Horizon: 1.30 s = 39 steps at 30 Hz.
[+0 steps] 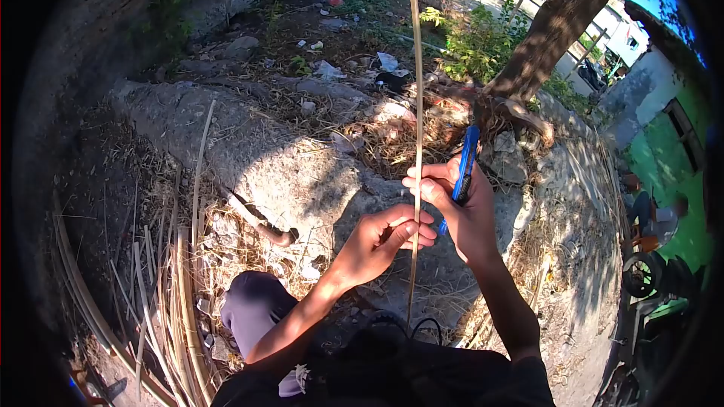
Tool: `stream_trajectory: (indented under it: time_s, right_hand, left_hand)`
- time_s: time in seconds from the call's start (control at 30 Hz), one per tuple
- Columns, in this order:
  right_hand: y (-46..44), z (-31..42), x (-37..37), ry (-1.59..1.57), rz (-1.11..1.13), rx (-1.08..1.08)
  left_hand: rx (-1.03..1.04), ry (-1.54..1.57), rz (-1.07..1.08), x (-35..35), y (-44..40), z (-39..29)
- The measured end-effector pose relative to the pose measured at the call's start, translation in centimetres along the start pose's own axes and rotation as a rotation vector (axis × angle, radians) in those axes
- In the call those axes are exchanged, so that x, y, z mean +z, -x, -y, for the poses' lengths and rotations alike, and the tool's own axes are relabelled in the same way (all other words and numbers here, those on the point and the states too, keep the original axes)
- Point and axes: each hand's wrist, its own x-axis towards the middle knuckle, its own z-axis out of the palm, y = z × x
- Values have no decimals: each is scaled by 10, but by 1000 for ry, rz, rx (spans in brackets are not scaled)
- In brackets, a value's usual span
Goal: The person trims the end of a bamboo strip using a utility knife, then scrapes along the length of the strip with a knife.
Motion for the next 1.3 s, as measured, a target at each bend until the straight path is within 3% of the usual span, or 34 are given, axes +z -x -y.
stream_trajectory:
  time_s: [0.33, 0.57, 0.67, 0.73, 0.9, 1.07, 1.23, 1.3]
  right_hand:
    - [-4, 3, 0, 49, -48, 66]
    - [-40, 45, -16, 61, -206, -186]
    - [-68, 81, -27, 81, -269, -242]
    - [-88, 95, -31, -3, -365, -405]
    - [-104, 97, -24, -263, -336, -513]
    - [-107, 78, 0, -445, -255, -414]
    - [-93, 74, 31, -586, -221, -180]
    - [-82, 57, 35, -665, -64, -57]
  left_hand:
    - [37, 3, -8, 1, -1, 7]
    - [41, -364, -130, 4, -3, 0]
    - [309, -713, -349, -2, -7, -3]
    - [367, -765, -399, -9, -9, -10]
    - [581, -945, -558, -23, -11, -50]
    - [538, -1387, -654, -9, 6, -117]
    - [551, -1564, -719, 7, 34, -163]
    - [416, -1450, -624, 14, 47, -166]
